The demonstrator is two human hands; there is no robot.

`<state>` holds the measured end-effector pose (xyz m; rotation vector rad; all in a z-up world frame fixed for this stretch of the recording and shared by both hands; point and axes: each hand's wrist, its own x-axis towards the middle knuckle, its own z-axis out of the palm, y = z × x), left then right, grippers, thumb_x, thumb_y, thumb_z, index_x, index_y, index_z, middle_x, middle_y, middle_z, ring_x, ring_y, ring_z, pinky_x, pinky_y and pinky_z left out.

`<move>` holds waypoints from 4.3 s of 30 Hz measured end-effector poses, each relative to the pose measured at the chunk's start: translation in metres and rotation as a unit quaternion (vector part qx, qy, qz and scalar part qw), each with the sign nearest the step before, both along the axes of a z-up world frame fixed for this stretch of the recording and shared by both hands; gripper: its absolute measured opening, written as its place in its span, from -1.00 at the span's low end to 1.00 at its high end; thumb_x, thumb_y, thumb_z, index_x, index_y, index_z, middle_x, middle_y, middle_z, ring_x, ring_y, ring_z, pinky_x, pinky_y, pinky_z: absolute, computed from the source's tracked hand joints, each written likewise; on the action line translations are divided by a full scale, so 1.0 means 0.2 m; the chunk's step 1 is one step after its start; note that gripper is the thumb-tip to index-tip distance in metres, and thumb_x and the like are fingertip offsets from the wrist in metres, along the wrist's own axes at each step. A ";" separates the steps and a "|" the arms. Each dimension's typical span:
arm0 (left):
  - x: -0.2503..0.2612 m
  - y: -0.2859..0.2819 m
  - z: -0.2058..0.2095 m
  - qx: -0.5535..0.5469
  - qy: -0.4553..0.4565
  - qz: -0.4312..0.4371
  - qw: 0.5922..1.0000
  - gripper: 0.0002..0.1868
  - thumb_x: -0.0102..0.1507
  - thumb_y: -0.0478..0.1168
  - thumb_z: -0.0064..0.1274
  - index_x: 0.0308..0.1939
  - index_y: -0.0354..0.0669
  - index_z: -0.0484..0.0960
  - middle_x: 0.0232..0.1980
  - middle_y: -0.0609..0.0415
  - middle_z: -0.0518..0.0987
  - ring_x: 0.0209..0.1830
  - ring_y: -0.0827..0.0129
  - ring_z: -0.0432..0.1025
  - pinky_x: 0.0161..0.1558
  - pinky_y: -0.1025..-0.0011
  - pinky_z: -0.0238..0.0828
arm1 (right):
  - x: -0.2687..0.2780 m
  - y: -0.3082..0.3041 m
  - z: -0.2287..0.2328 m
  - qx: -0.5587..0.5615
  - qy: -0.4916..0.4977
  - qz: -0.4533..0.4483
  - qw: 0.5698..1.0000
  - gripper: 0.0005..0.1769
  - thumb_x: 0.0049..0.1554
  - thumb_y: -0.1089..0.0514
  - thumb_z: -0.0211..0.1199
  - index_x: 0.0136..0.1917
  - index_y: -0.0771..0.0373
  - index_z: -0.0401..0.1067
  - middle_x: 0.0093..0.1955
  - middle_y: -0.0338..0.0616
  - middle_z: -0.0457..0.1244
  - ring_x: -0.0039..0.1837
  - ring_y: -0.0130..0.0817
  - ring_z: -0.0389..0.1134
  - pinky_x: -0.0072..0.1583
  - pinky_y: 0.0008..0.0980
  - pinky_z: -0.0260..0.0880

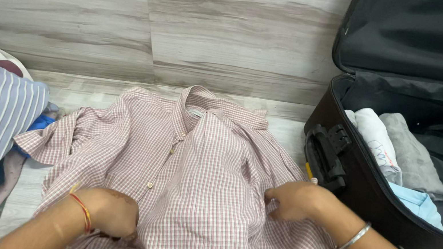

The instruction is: The person folds a light blue t-shirt and a grey sweatshirt on the floor, placing them into an open suitcase. They then pick up a checkered shirt, button it, and begin folding it.

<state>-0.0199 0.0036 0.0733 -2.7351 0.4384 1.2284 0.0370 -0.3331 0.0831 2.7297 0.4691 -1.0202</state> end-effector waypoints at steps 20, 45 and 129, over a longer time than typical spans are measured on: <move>0.19 -0.45 -0.14 -0.007 -0.030 0.257 0.966 0.21 0.20 0.45 0.03 0.66 0.31 -0.43 0.70 -0.10 -0.62 0.64 -0.49 -0.50 0.46 -0.41 -0.16 | 1.00 -0.25 -0.57 0.211 -0.296 -0.261 0.894 -0.62 0.04 0.02 0.23 -0.07 0.38 0.59 -0.01 0.27 0.45 0.09 0.11 0.49 0.15 -0.12 0.45; 0.27 -0.61 -0.61 -0.237 -0.329 0.115 0.907 -0.08 0.25 -0.12 -0.04 0.63 0.14 -0.16 0.63 -0.16 -0.14 0.57 -0.37 -0.25 0.38 -0.51 -0.47 | 0.37 0.31 -0.50 0.529 -0.428 -0.279 0.678 -0.67 0.02 0.16 0.41 -0.09 0.28 0.28 -0.19 -0.05 0.34 -0.18 -0.26 0.43 -0.10 -0.27 0.41; 0.50 -0.38 -0.57 -0.585 -0.339 0.313 0.667 -0.52 0.20 -0.40 0.10 0.22 -0.08 0.53 -0.08 -0.01 0.62 -0.13 0.32 0.57 -0.07 0.38 0.54 | 0.56 0.41 -0.74 0.775 0.084 -0.395 0.485 -0.64 0.25 0.18 0.12 0.23 0.47 0.38 0.15 0.11 0.35 0.20 -0.09 0.36 0.33 -0.07 0.34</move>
